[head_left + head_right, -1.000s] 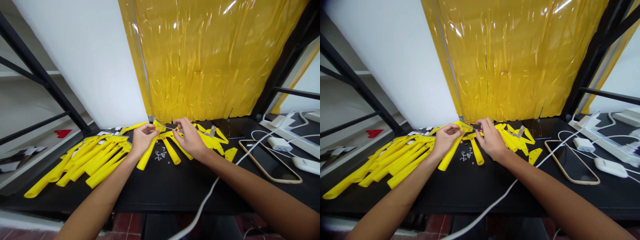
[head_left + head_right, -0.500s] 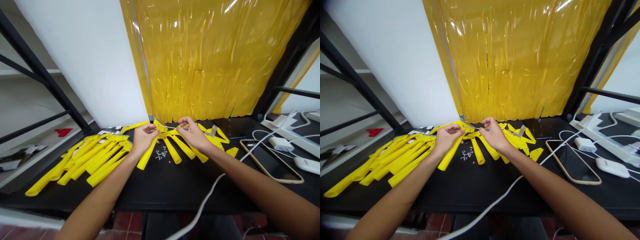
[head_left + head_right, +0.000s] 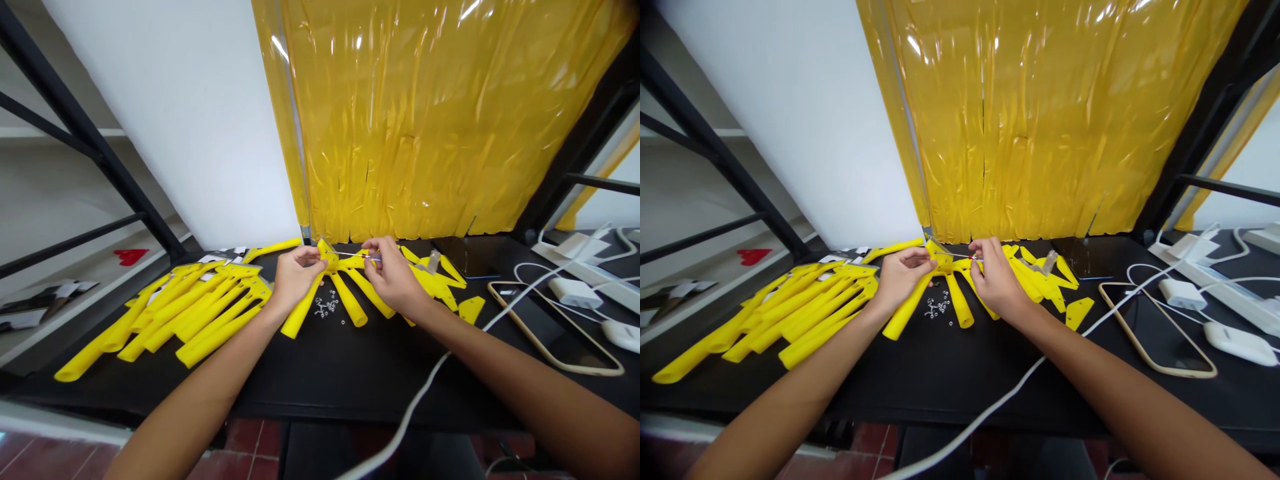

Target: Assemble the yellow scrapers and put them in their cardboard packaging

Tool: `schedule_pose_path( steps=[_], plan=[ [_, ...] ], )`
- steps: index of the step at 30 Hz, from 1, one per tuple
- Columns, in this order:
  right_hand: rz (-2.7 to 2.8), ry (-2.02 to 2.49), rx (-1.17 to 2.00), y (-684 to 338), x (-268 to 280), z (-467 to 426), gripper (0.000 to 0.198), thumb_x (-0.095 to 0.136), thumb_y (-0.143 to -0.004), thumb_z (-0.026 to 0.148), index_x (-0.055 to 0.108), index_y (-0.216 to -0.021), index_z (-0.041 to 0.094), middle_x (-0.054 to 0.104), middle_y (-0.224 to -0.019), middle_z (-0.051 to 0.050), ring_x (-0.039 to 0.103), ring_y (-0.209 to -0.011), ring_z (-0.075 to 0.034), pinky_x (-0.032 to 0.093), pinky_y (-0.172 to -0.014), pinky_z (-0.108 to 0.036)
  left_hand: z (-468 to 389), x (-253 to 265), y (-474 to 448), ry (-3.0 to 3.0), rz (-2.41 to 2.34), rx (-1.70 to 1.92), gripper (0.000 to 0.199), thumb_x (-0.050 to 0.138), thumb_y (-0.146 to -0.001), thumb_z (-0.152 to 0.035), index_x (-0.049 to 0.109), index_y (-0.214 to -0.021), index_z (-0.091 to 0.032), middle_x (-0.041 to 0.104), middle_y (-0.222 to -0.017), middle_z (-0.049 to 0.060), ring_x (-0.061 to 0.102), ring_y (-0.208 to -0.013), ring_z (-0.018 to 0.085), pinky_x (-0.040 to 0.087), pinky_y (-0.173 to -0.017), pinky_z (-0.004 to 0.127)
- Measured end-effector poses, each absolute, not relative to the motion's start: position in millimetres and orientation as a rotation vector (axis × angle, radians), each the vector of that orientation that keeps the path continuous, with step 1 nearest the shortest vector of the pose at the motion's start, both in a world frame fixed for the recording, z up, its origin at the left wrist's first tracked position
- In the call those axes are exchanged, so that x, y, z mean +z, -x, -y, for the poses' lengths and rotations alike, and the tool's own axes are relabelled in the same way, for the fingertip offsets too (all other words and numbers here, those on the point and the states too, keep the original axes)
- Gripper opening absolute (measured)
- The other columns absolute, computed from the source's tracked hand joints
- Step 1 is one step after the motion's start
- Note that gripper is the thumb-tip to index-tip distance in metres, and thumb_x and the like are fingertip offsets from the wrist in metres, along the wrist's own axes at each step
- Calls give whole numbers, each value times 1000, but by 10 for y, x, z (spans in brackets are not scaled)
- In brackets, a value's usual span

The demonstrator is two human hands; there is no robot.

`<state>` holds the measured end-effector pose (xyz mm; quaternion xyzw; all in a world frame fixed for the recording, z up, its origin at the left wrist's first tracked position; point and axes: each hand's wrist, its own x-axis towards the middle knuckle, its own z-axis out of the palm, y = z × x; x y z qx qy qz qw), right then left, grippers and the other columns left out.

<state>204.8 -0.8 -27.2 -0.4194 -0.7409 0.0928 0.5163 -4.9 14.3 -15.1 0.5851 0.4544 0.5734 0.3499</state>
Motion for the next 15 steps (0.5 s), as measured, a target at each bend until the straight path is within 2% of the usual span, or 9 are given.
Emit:
schedule_pose_path(
  steps=[4,6,9,13,15],
  plan=[
    [1827,958,187,-2069,-212,57,12,50,-97,26,60,-100,21,65,-99,-8,64,-89,-20,50,-79,-34,-166,-185,60,-1484,-1169,1487,29,82,-64,-28,71,-87,-14,69,-81,6,67,-74,22,61,-44,32],
    [1840,1044,151,-2083,-177,87,17,50,-99,32,63,-97,22,70,-94,-6,66,-87,-21,48,-79,-34,-164,-192,61,-1502,-1175,1486,29,82,-64,-28,71,-86,-14,69,-83,6,68,-76,23,60,-43,31],
    [1866,1278,138,-2089,-160,112,27,44,-101,40,64,-97,23,73,-88,-6,67,-81,-24,45,-71,-34,-152,-184,60,-1515,-1186,1462,27,82,-64,-28,70,-84,-14,68,-81,6,68,-76,22,60,-43,30],
    [1939,1297,180,-2082,-192,104,24,52,-97,38,57,-113,22,73,-98,-6,68,-80,-23,43,-67,-32,-151,-163,68,-1448,-1201,1465,27,83,-63,-27,69,-82,-15,67,-78,4,67,-71,20,60,-44,31],
    [1961,1269,178,-2085,-204,94,20,50,-98,35,58,-111,22,73,-100,-6,69,-84,-23,44,-69,-31,-157,-160,76,-1405,-1192,1477,29,84,-61,-27,69,-82,-15,67,-78,3,67,-69,20,60,-45,32]
  ],
)
